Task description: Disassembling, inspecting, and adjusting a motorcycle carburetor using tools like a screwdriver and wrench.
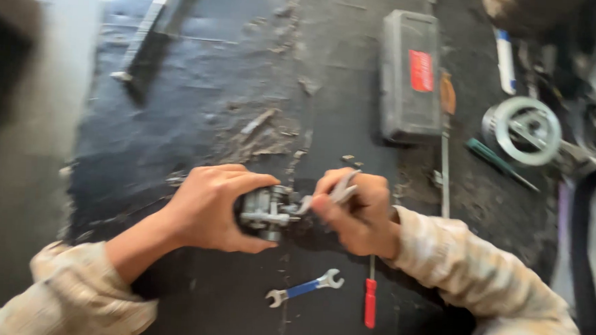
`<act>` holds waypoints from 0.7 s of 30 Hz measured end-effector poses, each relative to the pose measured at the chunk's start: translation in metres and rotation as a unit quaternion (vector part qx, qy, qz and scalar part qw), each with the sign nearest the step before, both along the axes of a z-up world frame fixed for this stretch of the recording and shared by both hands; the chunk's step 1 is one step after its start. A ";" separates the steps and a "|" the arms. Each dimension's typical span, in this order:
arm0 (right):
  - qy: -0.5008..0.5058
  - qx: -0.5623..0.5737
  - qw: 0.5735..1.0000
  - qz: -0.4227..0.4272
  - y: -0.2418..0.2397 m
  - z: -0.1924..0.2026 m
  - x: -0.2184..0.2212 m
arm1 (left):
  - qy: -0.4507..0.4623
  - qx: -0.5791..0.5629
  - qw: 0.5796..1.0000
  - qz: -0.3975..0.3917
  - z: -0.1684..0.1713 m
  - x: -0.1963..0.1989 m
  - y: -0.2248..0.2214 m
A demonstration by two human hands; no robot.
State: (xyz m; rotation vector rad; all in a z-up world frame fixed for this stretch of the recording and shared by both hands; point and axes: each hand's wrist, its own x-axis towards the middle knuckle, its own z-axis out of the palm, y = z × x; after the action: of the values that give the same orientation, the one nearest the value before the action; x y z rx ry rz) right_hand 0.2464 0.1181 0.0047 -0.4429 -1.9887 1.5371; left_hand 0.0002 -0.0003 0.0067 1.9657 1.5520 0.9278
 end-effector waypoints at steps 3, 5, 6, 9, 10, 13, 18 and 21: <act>0.022 0.128 0.991 0.038 -0.003 0.010 -0.006 | 0.007 0.001 1.000 0.001 -0.002 0.003 0.003; 0.045 0.202 0.977 0.051 -0.003 0.012 -0.008 | 0.009 0.011 1.000 -0.003 -0.004 0.005 0.005; 0.067 0.225 0.970 0.064 -0.003 0.012 -0.008 | 0.013 0.004 1.000 0.010 -0.004 0.006 0.006; 0.091 0.252 0.961 0.073 -0.004 0.012 -0.007 | 0.017 -0.012 0.999 0.025 -0.005 0.007 0.007; 0.094 0.252 0.960 0.075 -0.005 0.011 -0.008 | 0.018 -0.024 0.999 0.033 -0.005 0.007 0.006; 0.098 0.259 0.958 0.068 -0.001 0.021 -0.008 | 0.017 -0.007 0.999 0.028 -0.007 0.007 0.005; 0.077 0.182 0.979 0.041 0.007 0.034 -0.002 | 0.028 -0.012 0.999 0.038 -0.001 0.005 0.001; 0.027 0.133 0.991 0.018 0.014 0.041 0.001 | 0.020 0.012 0.999 0.024 -0.001 0.002 0.000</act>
State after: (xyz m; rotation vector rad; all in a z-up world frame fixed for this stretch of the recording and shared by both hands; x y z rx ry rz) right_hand 0.2470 0.1316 0.0453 -0.2550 -2.1298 1.2656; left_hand 0.0020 0.0001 0.0053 1.9834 1.6246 0.9348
